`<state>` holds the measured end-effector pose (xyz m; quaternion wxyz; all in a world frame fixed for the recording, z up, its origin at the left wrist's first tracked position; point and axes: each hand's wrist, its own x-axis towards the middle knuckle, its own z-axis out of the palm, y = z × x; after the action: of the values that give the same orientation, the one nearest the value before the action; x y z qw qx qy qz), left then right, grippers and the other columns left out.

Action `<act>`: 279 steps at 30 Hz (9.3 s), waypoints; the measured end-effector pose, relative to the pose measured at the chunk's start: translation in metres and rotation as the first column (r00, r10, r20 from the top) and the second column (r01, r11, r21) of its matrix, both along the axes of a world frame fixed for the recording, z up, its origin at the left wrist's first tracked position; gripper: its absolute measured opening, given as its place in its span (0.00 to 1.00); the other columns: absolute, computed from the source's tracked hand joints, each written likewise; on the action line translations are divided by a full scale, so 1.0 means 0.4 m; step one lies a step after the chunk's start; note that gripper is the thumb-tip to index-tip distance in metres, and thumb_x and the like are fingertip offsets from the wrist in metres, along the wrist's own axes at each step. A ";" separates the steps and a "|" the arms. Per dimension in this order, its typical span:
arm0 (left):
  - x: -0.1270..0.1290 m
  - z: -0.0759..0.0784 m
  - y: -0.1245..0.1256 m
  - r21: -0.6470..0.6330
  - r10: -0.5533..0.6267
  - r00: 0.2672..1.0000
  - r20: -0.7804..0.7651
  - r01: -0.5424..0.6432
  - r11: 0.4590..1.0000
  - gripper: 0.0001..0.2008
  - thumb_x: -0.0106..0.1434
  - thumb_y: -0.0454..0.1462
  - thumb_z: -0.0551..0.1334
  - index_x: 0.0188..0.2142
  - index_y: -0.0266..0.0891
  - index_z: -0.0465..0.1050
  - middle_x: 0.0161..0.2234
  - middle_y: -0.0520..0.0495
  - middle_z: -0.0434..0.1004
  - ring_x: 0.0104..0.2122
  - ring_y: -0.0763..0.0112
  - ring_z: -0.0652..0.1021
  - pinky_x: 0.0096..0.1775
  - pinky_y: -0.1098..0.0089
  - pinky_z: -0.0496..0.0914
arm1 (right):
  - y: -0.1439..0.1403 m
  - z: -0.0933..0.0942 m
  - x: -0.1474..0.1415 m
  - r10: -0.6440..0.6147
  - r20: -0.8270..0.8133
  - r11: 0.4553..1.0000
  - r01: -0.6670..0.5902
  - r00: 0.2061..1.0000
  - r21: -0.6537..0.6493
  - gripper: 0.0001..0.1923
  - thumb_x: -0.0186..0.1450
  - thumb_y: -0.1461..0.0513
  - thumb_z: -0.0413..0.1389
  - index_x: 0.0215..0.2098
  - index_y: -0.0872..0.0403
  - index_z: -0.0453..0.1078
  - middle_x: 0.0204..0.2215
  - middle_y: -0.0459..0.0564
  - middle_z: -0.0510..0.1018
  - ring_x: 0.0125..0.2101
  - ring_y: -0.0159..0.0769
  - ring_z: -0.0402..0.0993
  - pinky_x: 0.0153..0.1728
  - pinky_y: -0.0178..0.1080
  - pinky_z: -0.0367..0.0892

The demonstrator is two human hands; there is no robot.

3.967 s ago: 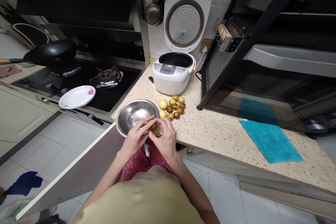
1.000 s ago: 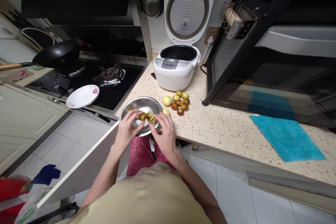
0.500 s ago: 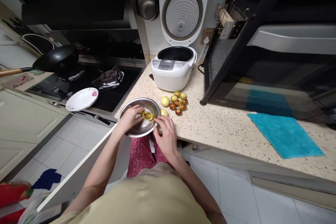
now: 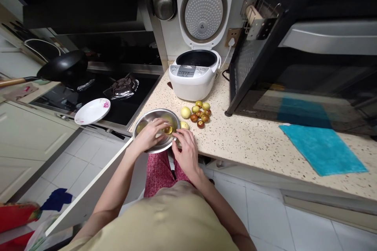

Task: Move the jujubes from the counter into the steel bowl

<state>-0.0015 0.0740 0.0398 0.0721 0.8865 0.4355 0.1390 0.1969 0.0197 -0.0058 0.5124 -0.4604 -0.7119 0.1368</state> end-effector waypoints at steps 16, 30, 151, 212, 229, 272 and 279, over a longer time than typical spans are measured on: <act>0.038 -0.022 -0.005 0.023 0.060 0.989 -0.138 -0.057 0.998 0.15 0.67 0.26 0.62 0.51 0.38 0.67 0.48 0.41 0.75 0.47 0.58 0.78 0.45 0.63 0.74 | -0.005 -0.006 0.002 0.006 0.010 1.000 -0.006 1.000 0.016 0.12 0.71 0.66 0.55 0.49 0.51 0.76 0.51 0.55 0.80 0.55 0.46 0.75 0.58 0.54 0.73; 0.030 0.000 -0.023 0.124 0.112 0.974 -0.196 -0.089 0.988 0.12 0.67 0.29 0.63 0.49 0.40 0.71 0.50 0.40 0.79 0.51 0.53 0.78 0.49 0.59 0.70 | 0.067 -0.049 0.122 -0.325 0.119 0.945 0.327 0.938 0.005 0.16 0.72 0.64 0.51 0.55 0.53 0.74 0.50 0.59 0.78 0.53 0.49 0.71 0.55 0.55 0.71; -0.018 -0.025 -0.175 0.014 0.454 0.804 0.383 -0.497 0.868 0.12 0.74 0.41 0.60 0.54 0.44 0.74 0.60 0.39 0.74 0.64 0.53 0.72 0.65 0.49 0.67 | 0.143 0.106 -0.005 0.285 0.235 0.951 -0.244 0.929 -0.189 0.19 0.69 0.69 0.54 0.56 0.50 0.72 0.50 0.54 0.77 0.52 0.46 0.77 0.54 0.53 0.76; 0.028 -0.010 -0.192 0.085 0.284 0.877 0.388 -0.341 0.936 0.11 0.75 0.37 0.59 0.51 0.42 0.79 0.51 0.45 0.84 0.54 0.61 0.82 0.67 0.49 0.67 | 0.151 -0.064 0.105 -0.183 0.218 0.969 0.213 0.959 -0.123 0.12 0.72 0.63 0.49 0.52 0.54 0.68 0.46 0.60 0.78 0.47 0.50 0.75 0.49 0.51 0.73; 0.075 -0.023 -0.189 0.006 0.242 0.773 0.586 -0.303 0.953 0.19 0.73 0.38 0.63 0.62 0.45 0.71 0.58 0.42 0.79 0.59 0.60 0.79 0.62 0.57 0.73 | 0.026 0.034 0.023 0.096 0.092 0.988 -0.105 0.991 0.109 0.13 0.74 0.66 0.51 0.55 0.50 0.70 0.52 0.56 0.80 0.53 0.45 0.78 0.56 0.51 0.76; -0.020 0.028 -0.114 -0.083 0.501 0.858 -0.110 -0.511 0.856 0.13 0.62 0.35 0.71 0.46 0.42 0.73 0.43 0.43 0.82 0.42 0.55 0.83 0.36 0.67 0.71 | 0.022 -0.006 0.029 0.124 0.060 0.986 -0.130 0.991 0.109 0.09 0.74 0.65 0.55 0.44 0.50 0.78 0.44 0.53 0.85 0.49 0.42 0.81 0.53 0.50 0.77; -0.018 0.052 -0.151 -0.061 0.523 0.852 -0.007 -0.523 0.850 0.12 0.68 0.40 0.69 0.49 0.42 0.74 0.45 0.45 0.82 0.40 0.55 0.83 0.35 0.65 0.70 | 0.108 -0.032 0.134 -0.197 0.108 0.980 0.193 0.975 0.044 0.13 0.75 0.63 0.51 0.52 0.54 0.74 0.48 0.60 0.81 0.51 0.47 0.77 0.53 0.54 0.75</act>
<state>-0.0086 0.0135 0.0607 0.0609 0.7313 0.6638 0.1446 0.2505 0.0627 -0.0188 0.4905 -0.5262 -0.6930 0.0481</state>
